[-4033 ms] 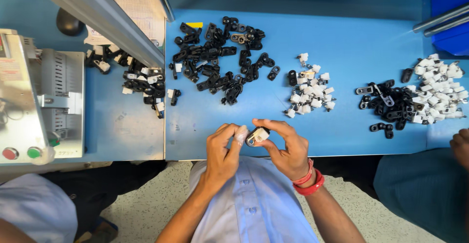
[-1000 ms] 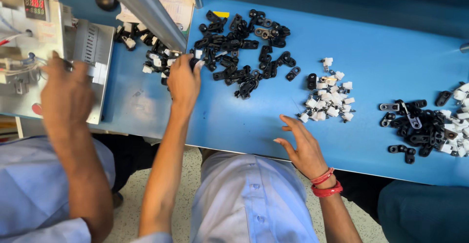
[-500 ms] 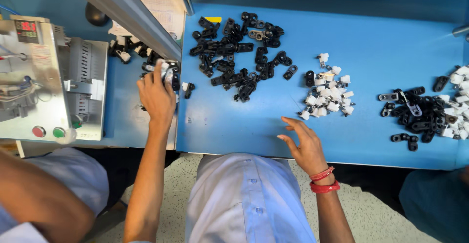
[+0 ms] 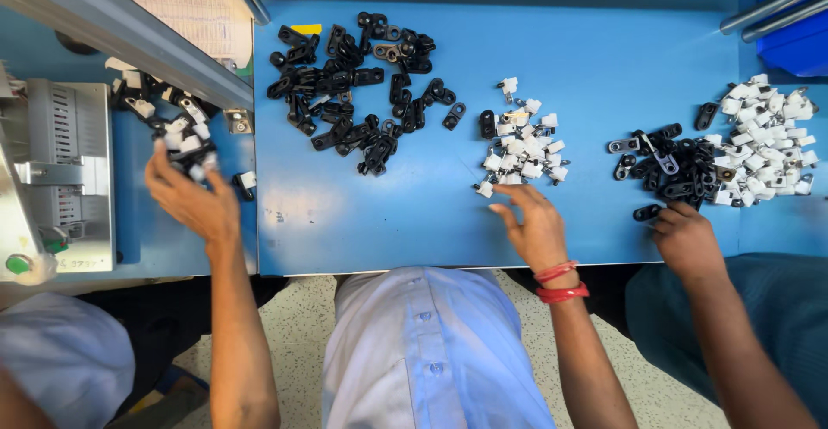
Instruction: The person repeatedly picks black and white plastic connector halves from piles on a blue workbench, aligns and snaps them together by hand, and places the assembled units into a growing pile. The process continues with consistent hand motions and no tools.
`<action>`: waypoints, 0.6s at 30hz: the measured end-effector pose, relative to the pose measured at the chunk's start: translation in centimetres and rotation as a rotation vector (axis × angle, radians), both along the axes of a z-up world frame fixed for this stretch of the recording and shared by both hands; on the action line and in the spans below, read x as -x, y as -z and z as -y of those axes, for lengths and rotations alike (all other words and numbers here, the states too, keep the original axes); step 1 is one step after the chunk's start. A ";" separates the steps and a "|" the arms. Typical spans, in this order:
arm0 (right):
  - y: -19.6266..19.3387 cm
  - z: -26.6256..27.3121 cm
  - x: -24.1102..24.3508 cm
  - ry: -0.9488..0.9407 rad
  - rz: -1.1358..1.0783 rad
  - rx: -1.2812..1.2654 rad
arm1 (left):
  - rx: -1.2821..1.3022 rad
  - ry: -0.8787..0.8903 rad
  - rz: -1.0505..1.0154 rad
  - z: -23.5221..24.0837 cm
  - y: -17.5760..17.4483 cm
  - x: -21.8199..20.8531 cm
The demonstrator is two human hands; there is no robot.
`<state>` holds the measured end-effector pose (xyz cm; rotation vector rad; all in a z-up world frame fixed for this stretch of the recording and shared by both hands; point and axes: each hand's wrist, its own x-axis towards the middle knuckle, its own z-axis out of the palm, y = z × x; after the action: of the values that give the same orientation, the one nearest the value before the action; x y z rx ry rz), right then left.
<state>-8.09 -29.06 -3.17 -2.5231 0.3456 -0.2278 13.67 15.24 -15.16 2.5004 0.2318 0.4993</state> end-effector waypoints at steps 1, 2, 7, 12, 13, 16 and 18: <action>0.7 -0.5 -0.2 -0.031 0.054 0.002 | 0.068 -0.045 -0.010 -0.8 0.7 -0.4; 1.5 -1.2 -0.5 -0.057 0.106 0.008 | 0.054 -0.051 -0.023 -1.8 1.2 -0.8; 4.6 -3.8 -1.7 -0.003 0.201 -0.060 | 0.095 -0.097 -0.089 -3.2 2.2 -1.8; 4.5 -4.9 -2.7 0.062 0.256 -0.057 | 0.234 0.147 0.255 4.9 -0.1 1.3; 4.2 -5.2 -2.7 0.043 0.263 -0.113 | 0.418 0.273 0.270 7.7 -0.7 3.0; 3.3 -6.3 -2.5 0.001 0.223 -0.244 | 0.268 0.574 0.113 15.0 -3.5 6.8; 3.1 -6.6 -2.2 0.007 0.106 -0.279 | 0.257 0.769 0.083 19.4 -4.9 8.2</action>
<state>-5.87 -22.43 -6.31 -2.2264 0.3198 -0.2931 5.46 -4.20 -10.25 2.0938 -0.6382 0.2259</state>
